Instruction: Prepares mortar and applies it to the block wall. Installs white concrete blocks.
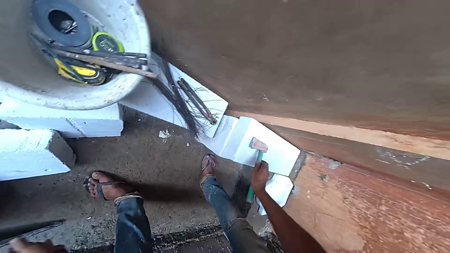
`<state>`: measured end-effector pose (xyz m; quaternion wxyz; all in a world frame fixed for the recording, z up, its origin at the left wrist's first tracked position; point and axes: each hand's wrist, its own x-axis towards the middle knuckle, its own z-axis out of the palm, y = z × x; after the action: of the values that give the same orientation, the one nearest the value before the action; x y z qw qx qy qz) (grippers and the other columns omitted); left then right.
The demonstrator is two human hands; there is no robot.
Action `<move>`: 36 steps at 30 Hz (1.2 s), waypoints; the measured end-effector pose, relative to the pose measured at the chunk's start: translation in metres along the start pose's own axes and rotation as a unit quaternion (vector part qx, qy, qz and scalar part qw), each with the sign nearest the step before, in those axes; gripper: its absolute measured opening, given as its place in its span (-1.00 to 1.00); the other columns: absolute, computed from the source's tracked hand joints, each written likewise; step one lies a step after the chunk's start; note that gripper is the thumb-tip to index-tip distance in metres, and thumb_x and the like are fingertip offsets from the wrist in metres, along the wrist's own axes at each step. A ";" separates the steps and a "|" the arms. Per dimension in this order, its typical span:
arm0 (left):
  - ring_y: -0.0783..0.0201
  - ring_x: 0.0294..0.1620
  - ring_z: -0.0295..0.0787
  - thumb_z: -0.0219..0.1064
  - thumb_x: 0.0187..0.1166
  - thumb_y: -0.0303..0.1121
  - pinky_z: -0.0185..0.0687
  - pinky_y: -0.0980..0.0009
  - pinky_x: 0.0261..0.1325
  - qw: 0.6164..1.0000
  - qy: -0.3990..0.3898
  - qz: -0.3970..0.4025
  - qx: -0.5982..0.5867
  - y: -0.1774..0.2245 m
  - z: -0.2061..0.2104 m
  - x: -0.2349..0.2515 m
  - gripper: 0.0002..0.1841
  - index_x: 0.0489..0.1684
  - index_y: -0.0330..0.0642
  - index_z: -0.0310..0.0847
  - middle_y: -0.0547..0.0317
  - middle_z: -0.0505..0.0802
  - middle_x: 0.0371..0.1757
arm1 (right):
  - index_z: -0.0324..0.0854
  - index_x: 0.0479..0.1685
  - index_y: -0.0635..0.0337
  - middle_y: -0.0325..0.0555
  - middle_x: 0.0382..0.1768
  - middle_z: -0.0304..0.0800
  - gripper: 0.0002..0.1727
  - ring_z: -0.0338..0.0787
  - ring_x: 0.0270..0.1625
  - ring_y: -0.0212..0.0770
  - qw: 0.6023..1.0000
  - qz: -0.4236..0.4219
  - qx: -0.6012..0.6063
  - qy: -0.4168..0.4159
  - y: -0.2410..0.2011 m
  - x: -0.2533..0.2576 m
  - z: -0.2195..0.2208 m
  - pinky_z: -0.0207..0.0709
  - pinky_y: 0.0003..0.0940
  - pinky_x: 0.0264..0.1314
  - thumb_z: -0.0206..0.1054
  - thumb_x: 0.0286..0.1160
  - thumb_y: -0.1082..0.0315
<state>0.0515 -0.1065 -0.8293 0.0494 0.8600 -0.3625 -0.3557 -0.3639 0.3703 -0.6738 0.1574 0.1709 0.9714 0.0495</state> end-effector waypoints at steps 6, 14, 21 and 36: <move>0.08 0.09 0.78 0.16 0.79 -0.17 0.65 0.07 0.30 0.929 -0.337 0.110 0.108 -0.028 0.086 -0.222 -0.52 0.26 -0.54 0.61 -0.27 0.81 0.14 | 0.41 0.55 0.49 0.37 0.33 0.66 -0.53 0.79 0.27 0.11 0.973 -0.092 0.172 -0.122 -0.153 -0.056 -0.028 0.64 -0.08 0.41 0.04 0.84 0.33; 0.04 0.16 0.84 0.36 0.49 -0.42 0.72 0.06 0.31 0.734 -0.525 0.423 0.084 -0.057 0.182 -0.460 -0.74 0.02 -0.41 0.79 -0.16 0.87 0.09 | 0.56 0.55 0.19 0.21 0.41 0.60 -0.58 0.74 0.28 0.11 0.882 -0.383 0.259 -0.086 -0.210 0.028 -0.010 0.72 0.00 0.20 0.19 0.78 0.33; -0.05 0.62 0.54 0.12 0.75 -0.11 0.40 0.04 0.68 0.785 -0.427 0.445 0.062 -0.049 0.264 -0.512 -0.42 0.57 -0.40 0.47 -0.24 0.63 0.57 | 0.25 0.64 0.60 0.61 0.50 0.47 -0.28 0.57 0.54 0.38 0.977 0.117 0.146 0.101 0.230 0.150 -0.032 0.46 0.08 0.63 0.26 0.73 0.16; 0.03 0.10 0.89 0.18 0.66 0.04 0.68 -0.13 0.16 0.830 -0.327 0.418 0.174 0.023 0.201 -0.567 -0.47 0.49 -0.01 0.68 0.08 0.90 0.24 | 0.69 0.18 0.56 0.57 0.24 0.70 -0.23 0.66 0.39 0.42 0.977 0.179 0.095 -0.069 0.343 0.198 -0.079 0.37 0.37 0.52 0.18 0.74 -0.18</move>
<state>-0.3665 0.2850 -0.6446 -0.0788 0.4543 -0.7378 -0.4929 -0.4574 0.7577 -0.6051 0.1959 0.3596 0.9119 -0.0277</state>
